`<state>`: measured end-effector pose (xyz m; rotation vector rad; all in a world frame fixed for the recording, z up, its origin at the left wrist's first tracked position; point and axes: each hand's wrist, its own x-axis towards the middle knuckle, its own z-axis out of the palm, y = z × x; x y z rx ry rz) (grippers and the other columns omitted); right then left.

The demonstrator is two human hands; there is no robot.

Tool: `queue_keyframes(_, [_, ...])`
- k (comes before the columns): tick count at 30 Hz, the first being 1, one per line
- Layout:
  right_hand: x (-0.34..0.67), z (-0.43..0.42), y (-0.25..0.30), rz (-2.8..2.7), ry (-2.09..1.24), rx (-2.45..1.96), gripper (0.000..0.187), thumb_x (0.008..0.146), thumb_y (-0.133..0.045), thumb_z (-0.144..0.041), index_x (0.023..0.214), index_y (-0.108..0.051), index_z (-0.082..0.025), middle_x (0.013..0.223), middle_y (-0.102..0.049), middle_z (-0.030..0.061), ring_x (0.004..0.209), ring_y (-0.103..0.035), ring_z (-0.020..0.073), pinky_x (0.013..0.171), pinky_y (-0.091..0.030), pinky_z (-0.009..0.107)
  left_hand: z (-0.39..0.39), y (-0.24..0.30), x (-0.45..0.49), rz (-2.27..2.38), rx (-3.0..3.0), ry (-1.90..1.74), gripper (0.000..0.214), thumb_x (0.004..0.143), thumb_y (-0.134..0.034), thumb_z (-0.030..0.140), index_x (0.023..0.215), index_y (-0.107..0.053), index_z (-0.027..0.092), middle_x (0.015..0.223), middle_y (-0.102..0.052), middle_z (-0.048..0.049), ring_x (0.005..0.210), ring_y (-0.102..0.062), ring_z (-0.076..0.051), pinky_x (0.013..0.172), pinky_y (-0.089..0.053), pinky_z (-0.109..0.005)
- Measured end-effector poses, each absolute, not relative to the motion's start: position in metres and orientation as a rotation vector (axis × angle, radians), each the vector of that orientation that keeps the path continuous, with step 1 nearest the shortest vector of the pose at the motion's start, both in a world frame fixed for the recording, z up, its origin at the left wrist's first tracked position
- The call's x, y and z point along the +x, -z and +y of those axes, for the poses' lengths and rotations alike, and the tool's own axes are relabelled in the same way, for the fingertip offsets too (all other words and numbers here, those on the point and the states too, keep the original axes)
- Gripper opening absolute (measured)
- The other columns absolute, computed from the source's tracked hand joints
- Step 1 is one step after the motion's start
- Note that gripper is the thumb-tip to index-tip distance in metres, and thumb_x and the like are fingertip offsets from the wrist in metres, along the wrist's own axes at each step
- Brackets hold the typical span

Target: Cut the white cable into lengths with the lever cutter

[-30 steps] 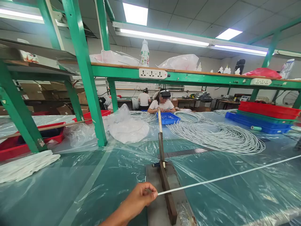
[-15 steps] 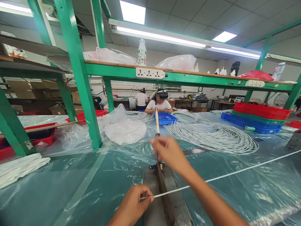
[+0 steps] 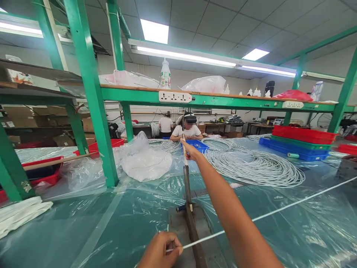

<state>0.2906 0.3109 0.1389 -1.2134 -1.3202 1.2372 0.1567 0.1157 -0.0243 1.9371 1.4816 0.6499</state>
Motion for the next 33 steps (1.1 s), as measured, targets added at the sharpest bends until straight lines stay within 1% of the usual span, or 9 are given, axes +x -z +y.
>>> queue_keyframes(7, [0.33, 0.239, -0.154, -1.238, -1.382, -1.026, 0.067, 0.085, -0.013, -0.065, 0.081, -0.055, -0.013, 0.069, -0.055, 0.0037, 0.052, -0.054, 0.0093, 0.043, -0.047, 0.017, 0.114, 0.033, 0.159, 1.511, 1.937, -0.74, 0.012, 0.071, -0.053, 0.015, 0.066, -0.065, 0.015, 0.057, -0.053, 0.0017, 0.058, -0.046, -0.011, 0.053, -0.025, -0.022])
queue_keyframes(13, [0.369, 0.117, -0.125, -1.159, -1.437, -1.097, 0.009, 0.082, -0.054, -0.016, 0.086, -0.062, -0.013, 0.081, -0.062, 0.0054, 0.051, -0.054, 0.0066, 0.045, -0.048, 0.013, 0.111, 0.031, 0.158, 1.474, 1.976, -0.765, 0.013, 0.072, -0.053, 0.016, 0.065, -0.064, 0.016, 0.055, -0.048, 0.0035, 0.057, -0.043, -0.01, 0.053, -0.024, -0.022])
queue_keyframes(17, [0.374, 0.049, -0.088, -1.004, -1.46, -1.322, 0.041, 0.067, -0.07, -0.018, 0.107, -0.059, -0.017, 0.085, -0.062, 0.0057, 0.055, -0.055, 0.0104, 0.042, -0.048, 0.016, 0.111, 0.031, 0.159, 1.475, 1.979, -0.763, 0.013, 0.072, -0.053, 0.015, 0.064, -0.062, 0.016, 0.051, -0.043, 0.0045, 0.053, -0.039, -0.009, 0.052, -0.022, -0.023])
queue_keyframes(21, [0.37, 0.027, -0.048, -0.921, -1.522, -1.393, 0.035, 0.067, -0.064, -0.027, 0.1, -0.058, -0.02, 0.062, -0.056, 0.0015, 0.05, -0.05, 0.0106, 0.036, -0.042, 0.015, 0.109, 0.028, 0.16, 1.502, 1.977, -0.755, 0.013, 0.073, -0.053, 0.015, 0.063, -0.062, 0.016, 0.05, -0.039, 0.0048, 0.051, -0.036, -0.009, 0.05, -0.019, -0.024])
queue_keyframes(24, [0.37, 0.029, -0.024, -1.064, -1.683, -1.336, 0.016, 0.062, -0.061, -0.031, 0.068, -0.053, -0.019, 0.046, -0.039, -0.0042, 0.035, -0.032, 0.0049, 0.028, -0.025, 0.012, 0.108, 0.027, 0.16, 1.508, 1.978, -0.748, 0.014, 0.074, -0.053, 0.015, 0.063, -0.061, 0.016, 0.051, -0.039, 0.0048, 0.051, -0.036, -0.009, 0.05, -0.019, -0.024])
queue_keyframes(27, [0.37, 0.03, -0.009, -1.169, -1.679, -1.327, 0.022, 0.06, -0.06, -0.037, 0.069, -0.05, -0.02, 0.045, -0.032, -0.0077, 0.03, -0.018, 0.0017, 0.028, -0.018, 0.013, 0.108, 0.028, 0.159, 1.504, 1.979, -0.753, 0.013, 0.074, -0.053, 0.015, 0.063, -0.061, 0.015, 0.052, -0.039, 0.0045, 0.052, -0.037, -0.009, 0.051, -0.02, -0.024])
queue_keyframes(29, [0.37, 0.027, -0.004, -1.277, -1.506, -1.326, 0.031, 0.066, -0.06, -0.041, 0.089, -0.056, -0.021, 0.055, -0.045, -0.0045, 0.034, -0.032, 0.0038, 0.037, -0.034, 0.016, 0.109, 0.029, 0.16, 1.492, 1.98, -0.763, 0.013, 0.074, -0.053, 0.015, 0.064, -0.061, 0.015, 0.052, -0.04, 0.0044, 0.053, -0.038, -0.009, 0.051, -0.02, -0.024])
queue_keyframes(31, [0.371, 0.025, -0.002, -1.406, -1.282, -1.315, 0.045, 0.07, -0.058, -0.043, 0.109, -0.055, -0.02, 0.078, -0.059, 0.0029, 0.06, -0.055, 0.0114, 0.067, -0.048, 0.022, 0.109, 0.029, 0.16, 1.473, 1.981, -0.773, 0.013, 0.074, -0.052, 0.014, 0.064, -0.061, 0.015, 0.053, -0.041, 0.0044, 0.053, -0.039, -0.009, 0.052, -0.021, -0.023])
queue_keyframes(33, [0.373, 0.024, 0.0, -1.533, -1.144, -1.334, 0.053, 0.072, -0.057, -0.045, 0.118, -0.053, -0.017, 0.107, -0.059, 0.0086, 0.099, -0.055, 0.0206, 0.093, -0.039, 0.027, 0.109, 0.029, 0.161, 1.457, 1.979, -0.78, 0.014, 0.074, -0.052, 0.014, 0.064, -0.06, 0.015, 0.053, -0.042, 0.0043, 0.054, -0.04, -0.01, 0.052, -0.022, -0.023])
